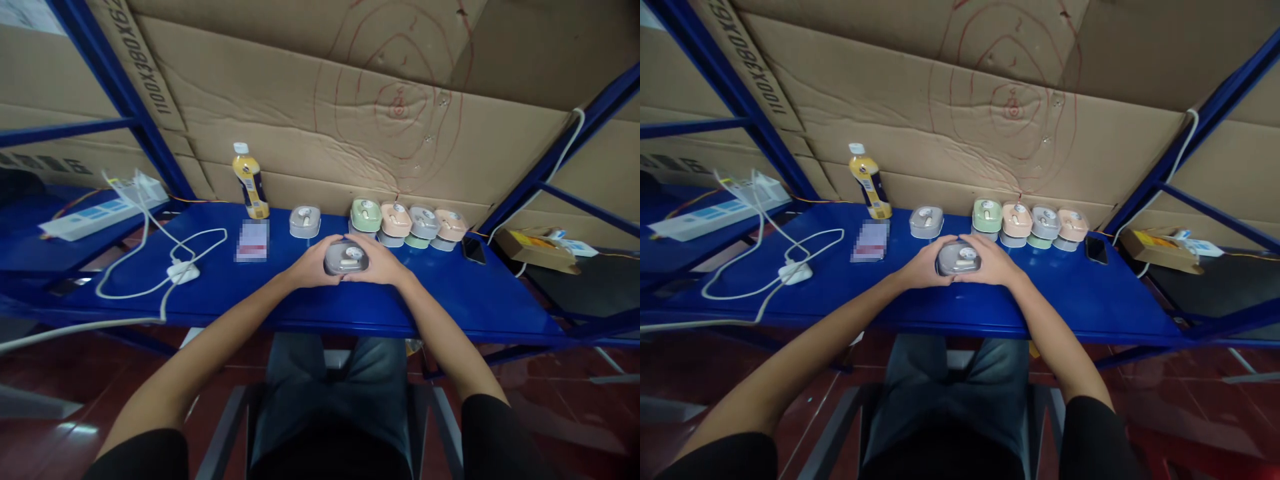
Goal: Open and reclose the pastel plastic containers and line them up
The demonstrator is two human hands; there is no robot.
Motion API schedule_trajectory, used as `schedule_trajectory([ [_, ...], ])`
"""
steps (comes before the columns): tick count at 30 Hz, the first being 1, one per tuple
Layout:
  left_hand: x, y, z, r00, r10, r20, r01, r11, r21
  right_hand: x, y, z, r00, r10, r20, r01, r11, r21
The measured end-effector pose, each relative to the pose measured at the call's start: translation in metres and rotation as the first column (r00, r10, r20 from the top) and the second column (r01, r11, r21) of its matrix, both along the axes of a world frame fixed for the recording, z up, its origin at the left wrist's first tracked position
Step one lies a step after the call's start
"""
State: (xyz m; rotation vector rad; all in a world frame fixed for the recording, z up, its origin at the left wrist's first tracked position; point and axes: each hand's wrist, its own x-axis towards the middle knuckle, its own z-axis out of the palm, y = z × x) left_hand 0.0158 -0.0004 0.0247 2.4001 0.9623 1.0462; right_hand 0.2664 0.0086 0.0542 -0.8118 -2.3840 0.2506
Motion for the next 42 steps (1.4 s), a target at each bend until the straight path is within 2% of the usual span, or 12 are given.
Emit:
schedule_trajectory([
  [5,-0.001,0.003,-0.01,0.997,-0.076,0.015,0.077,0.989,-0.128,-0.006,-0.001,-0.015,0.988,-0.082,0.129,0.086,0.996,-0.026],
  [10,0.002,0.002,-0.015,0.998,-0.034,-0.057,0.023,0.985,-0.17,-0.002,-0.005,-0.022,0.993,-0.114,0.016,0.115,0.99,-0.084],
  [13,0.002,0.002,-0.017,0.998,-0.01,-0.054,0.003,0.991,-0.135,0.004,0.0,-0.024,0.985,-0.149,-0.092,0.134,0.979,-0.152],
  [18,-0.001,0.002,-0.016,0.996,-0.051,-0.073,0.052,0.999,0.012,0.022,0.017,-0.018,0.926,-0.286,-0.245,0.25,0.954,-0.167],
  [23,0.003,0.0,-0.015,0.996,-0.063,-0.068,0.065,0.997,0.029,0.033,0.027,-0.018,0.876,-0.368,-0.311,0.326,0.928,-0.179],
  [27,-0.003,0.008,-0.013,0.997,0.068,-0.022,-0.068,0.997,0.026,0.033,0.029,-0.02,0.873,-0.389,-0.293,0.35,0.92,-0.177],
  [30,-0.013,0.019,-0.015,0.976,0.218,0.03,-0.218,0.976,0.004,0.033,0.028,-0.018,0.863,-0.411,-0.293,0.374,0.91,-0.176],
  [32,-0.019,0.026,-0.017,0.964,0.264,0.018,-0.264,0.964,-0.029,0.033,0.028,-0.017,0.863,-0.424,-0.275,0.389,0.905,-0.173],
  [36,-0.022,0.029,-0.018,0.966,0.258,-0.022,-0.259,0.964,-0.059,0.032,0.026,-0.018,0.89,-0.405,-0.209,0.377,0.912,-0.162],
  [39,-0.018,0.022,-0.014,0.978,0.21,0.01,-0.21,0.978,0.0,0.031,0.024,-0.017,0.901,-0.381,-0.208,0.359,0.923,-0.138],
  [42,-0.011,0.012,-0.008,0.991,0.135,0.018,-0.136,0.989,0.051,0.027,0.018,-0.011,0.929,-0.273,-0.249,0.265,0.962,-0.065],
])
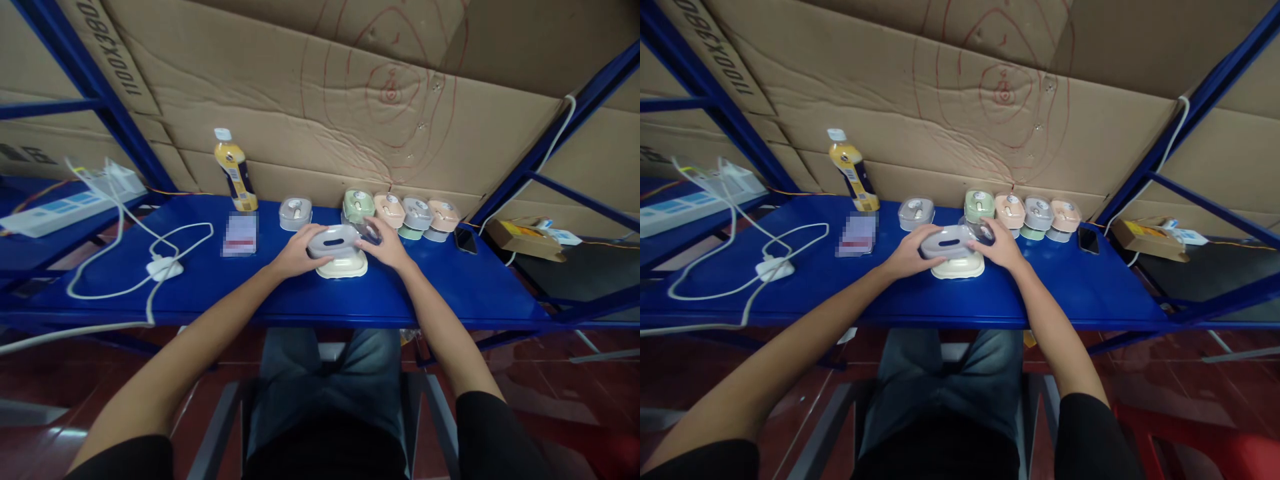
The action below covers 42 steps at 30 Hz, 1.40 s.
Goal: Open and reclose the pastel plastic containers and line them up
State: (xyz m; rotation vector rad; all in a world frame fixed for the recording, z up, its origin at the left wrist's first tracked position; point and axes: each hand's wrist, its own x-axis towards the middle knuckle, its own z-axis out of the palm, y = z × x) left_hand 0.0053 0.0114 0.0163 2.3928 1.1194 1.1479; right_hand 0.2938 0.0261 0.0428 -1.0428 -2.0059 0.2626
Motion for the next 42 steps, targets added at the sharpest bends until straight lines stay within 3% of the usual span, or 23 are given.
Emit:
schedule_trajectory([
  [4,0.01,-0.008,0.0,0.996,-0.084,-0.038,0.081,0.994,-0.07,-0.009,-0.012,0.008,0.976,0.211,0.044,-0.213,0.976,0.04],
  [6,0.014,-0.008,-0.003,0.993,-0.11,-0.038,0.105,0.989,-0.108,-0.015,-0.017,0.009,0.966,0.248,0.074,-0.251,0.968,0.029],
  [19,0.018,0.002,-0.013,0.99,-0.134,0.047,0.14,0.97,-0.196,-0.036,-0.024,0.001,0.937,0.148,0.318,-0.163,0.986,0.022],
  [31,0.017,0.004,-0.016,0.992,-0.12,-0.039,0.11,0.975,-0.192,-0.033,-0.018,-0.008,0.939,0.209,0.274,-0.199,0.978,-0.065],
  [36,0.006,-0.004,-0.009,0.984,-0.122,-0.128,0.107,0.987,-0.117,-0.032,-0.015,-0.015,0.951,0.122,0.284,-0.109,0.992,-0.062],
  [39,-0.003,-0.023,-0.004,0.971,0.006,-0.239,-0.019,0.998,-0.054,-0.034,-0.012,-0.019,0.957,0.031,0.288,-0.026,0.999,-0.02],
  [42,-0.001,-0.048,0.003,0.878,0.319,-0.356,-0.325,0.945,0.047,-0.04,-0.011,-0.019,0.958,-0.057,0.282,0.046,0.998,0.043],
])
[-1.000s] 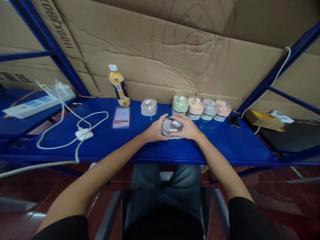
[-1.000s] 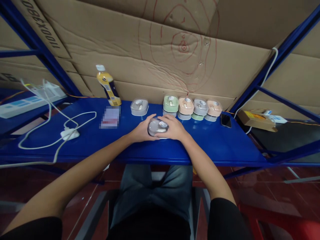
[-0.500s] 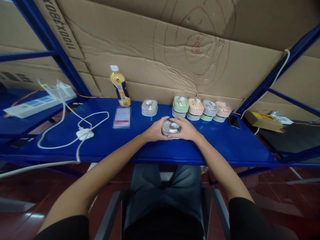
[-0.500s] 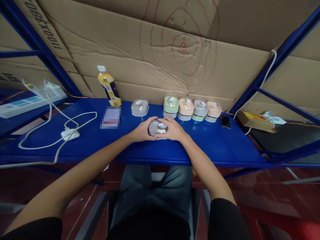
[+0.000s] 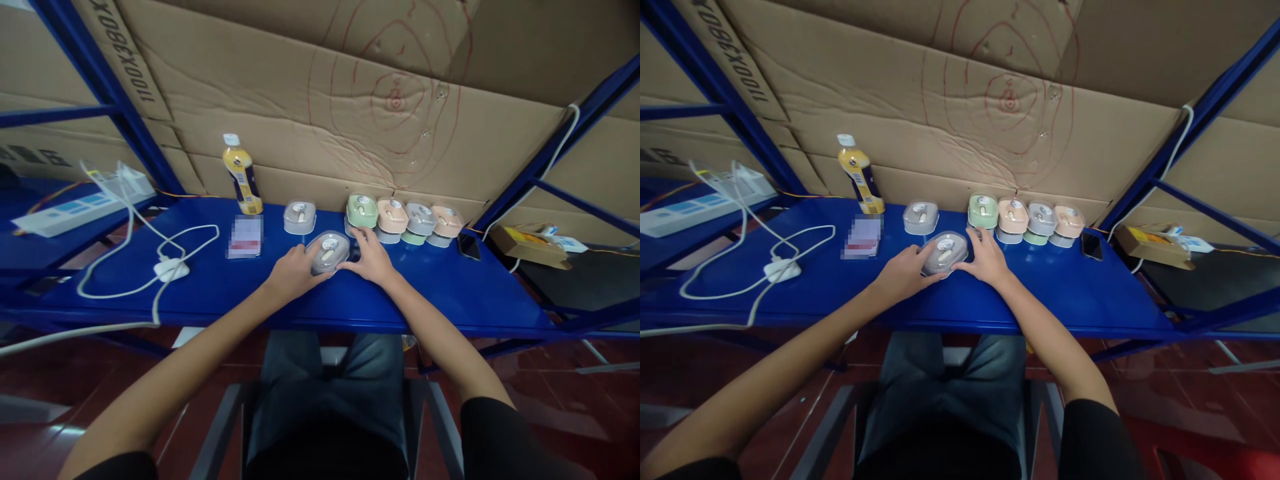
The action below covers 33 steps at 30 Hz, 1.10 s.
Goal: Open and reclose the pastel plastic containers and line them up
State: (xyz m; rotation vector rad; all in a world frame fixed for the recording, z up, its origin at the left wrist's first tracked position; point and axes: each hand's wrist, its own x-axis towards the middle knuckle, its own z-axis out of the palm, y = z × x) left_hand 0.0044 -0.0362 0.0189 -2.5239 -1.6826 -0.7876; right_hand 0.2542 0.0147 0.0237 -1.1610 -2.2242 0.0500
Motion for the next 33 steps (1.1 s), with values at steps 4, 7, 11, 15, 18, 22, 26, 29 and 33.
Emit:
schedule_trajectory([
  [4,0.023,-0.012,0.019,0.944,0.237,-0.229,-0.256,0.965,-0.053,-0.004,-0.002,0.003,0.999,-0.034,0.002,0.033,0.999,0.041],
  [7,0.044,0.005,0.033,0.905,0.296,-0.306,-0.339,0.936,-0.098,0.002,-0.002,0.004,0.997,-0.069,-0.034,0.071,0.996,0.046],
  [11,0.062,0.044,0.04,0.91,0.302,-0.285,-0.346,0.931,-0.116,0.013,0.002,0.004,0.99,-0.113,-0.083,0.116,0.993,0.025],
  [15,0.065,0.063,0.044,0.918,0.258,-0.301,-0.303,0.946,-0.113,0.016,0.004,0.004,0.988,-0.129,-0.088,0.13,0.992,0.001],
  [18,0.055,0.062,0.049,0.913,0.279,-0.298,-0.305,0.951,-0.046,0.014,0.002,0.005,0.989,-0.12,-0.086,0.118,0.993,-0.021],
  [22,0.035,0.071,0.05,0.877,0.45,-0.169,-0.441,0.893,0.094,0.012,0.001,0.007,0.987,-0.139,-0.084,0.137,0.99,-0.028],
  [26,0.018,0.095,0.039,0.786,0.604,-0.133,-0.61,0.792,-0.014,0.011,0.002,0.006,0.985,-0.154,-0.073,0.151,0.988,-0.046],
  [29,0.009,0.105,0.033,0.803,0.587,-0.106,-0.596,0.79,-0.142,0.012,0.003,0.006,0.985,-0.16,-0.067,0.157,0.986,-0.052],
  [33,-0.001,0.097,0.036,0.811,0.582,-0.066,-0.585,0.801,-0.13,0.014,0.003,0.009,0.981,-0.175,-0.086,0.172,0.984,-0.043],
])
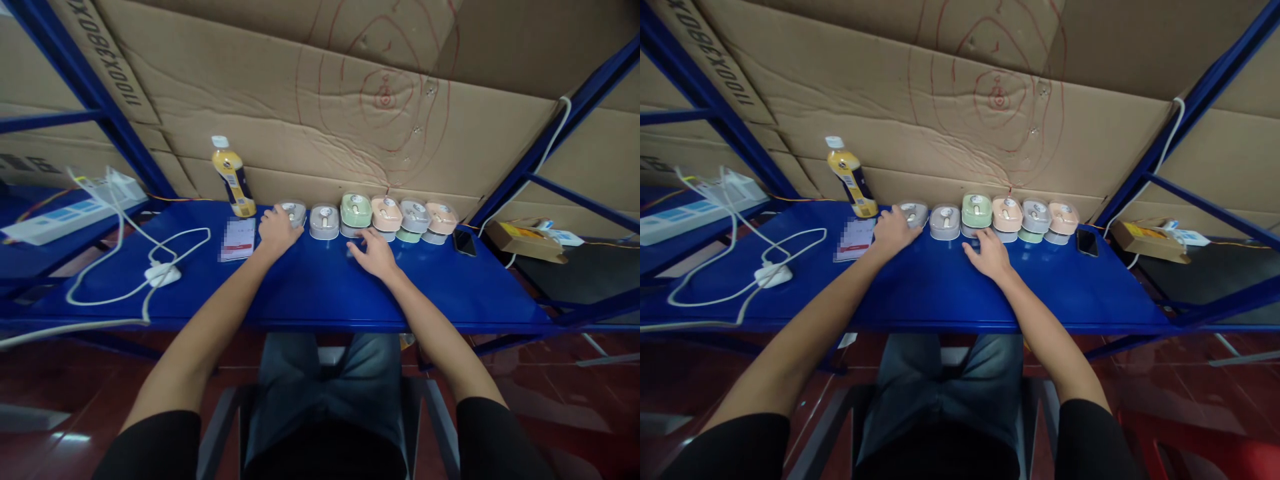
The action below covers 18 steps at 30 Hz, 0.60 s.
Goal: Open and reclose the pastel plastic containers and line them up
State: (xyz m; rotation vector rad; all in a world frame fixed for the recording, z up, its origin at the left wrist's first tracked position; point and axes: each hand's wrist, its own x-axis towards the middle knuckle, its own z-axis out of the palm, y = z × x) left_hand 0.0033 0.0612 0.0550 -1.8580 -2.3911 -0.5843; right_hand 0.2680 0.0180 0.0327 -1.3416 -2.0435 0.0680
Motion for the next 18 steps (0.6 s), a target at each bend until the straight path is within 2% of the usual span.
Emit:
schedule_trajectory([
  [4,-0.004,-0.013,0.0,1.0,-0.021,-0.006,0.021,1.0,-0.013,0.002,0.0,0.003,1.0,-0.025,-0.019,0.025,0.999,0.019],
  [7,-0.001,-0.012,-0.002,1.0,-0.005,-0.011,0.005,1.0,0.006,0.001,0.0,0.004,0.999,-0.037,-0.028,0.037,0.999,0.016],
  [10,0.004,0.001,0.001,0.999,-0.018,-0.026,0.018,1.0,-0.003,0.001,0.0,0.003,0.999,-0.025,-0.027,0.025,1.0,-0.001],
  [15,0.001,0.039,0.006,0.995,-0.091,-0.036,0.084,0.984,-0.16,0.001,0.0,0.004,0.999,-0.04,-0.008,0.04,0.999,-0.01],
  [18,-0.004,0.057,0.006,0.988,-0.157,-0.015,0.151,0.972,-0.181,0.001,0.0,0.003,0.999,-0.032,0.002,0.032,0.999,-0.006],
])
